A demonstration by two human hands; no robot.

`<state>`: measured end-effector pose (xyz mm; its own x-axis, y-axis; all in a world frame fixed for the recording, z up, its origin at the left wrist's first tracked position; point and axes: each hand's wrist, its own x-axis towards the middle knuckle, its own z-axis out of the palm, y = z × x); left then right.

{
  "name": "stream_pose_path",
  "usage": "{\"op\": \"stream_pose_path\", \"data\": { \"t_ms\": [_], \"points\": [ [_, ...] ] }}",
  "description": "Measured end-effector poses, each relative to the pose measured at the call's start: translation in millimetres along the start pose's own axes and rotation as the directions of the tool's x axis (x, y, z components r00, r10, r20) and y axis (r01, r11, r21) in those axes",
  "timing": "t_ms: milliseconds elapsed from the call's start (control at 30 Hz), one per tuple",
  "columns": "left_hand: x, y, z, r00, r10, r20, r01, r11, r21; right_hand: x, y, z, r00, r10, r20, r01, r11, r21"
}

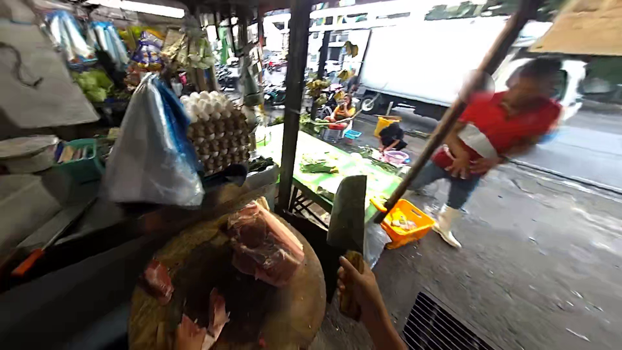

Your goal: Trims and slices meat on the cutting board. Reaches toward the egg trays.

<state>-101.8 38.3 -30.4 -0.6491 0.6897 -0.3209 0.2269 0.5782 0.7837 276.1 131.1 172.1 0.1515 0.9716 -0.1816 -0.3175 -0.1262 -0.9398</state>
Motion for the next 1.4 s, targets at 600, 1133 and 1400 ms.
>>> {"op": "stream_pose_path", "data": {
  "t_ms": [600, 1133, 1400],
  "points": [
    [-58, -11, -23, 0.973, -0.197, -0.120, 0.189, 0.979, -0.078, -86, 185, 115, 0.632, 0.660, 0.406, 0.434, 0.132, -0.891],
    [5, -6, -26, 0.966, 0.073, -0.246, -0.048, 0.993, 0.106, -53, 146, 13, 0.569, 0.712, 0.411, 0.433, 0.165, -0.886],
    [9, 53, 32, 0.976, -0.058, -0.210, 0.048, 0.998, -0.050, -12, 97, -120, 0.678, 0.631, 0.378, 0.269, 0.267, -0.926]
  ]
}}
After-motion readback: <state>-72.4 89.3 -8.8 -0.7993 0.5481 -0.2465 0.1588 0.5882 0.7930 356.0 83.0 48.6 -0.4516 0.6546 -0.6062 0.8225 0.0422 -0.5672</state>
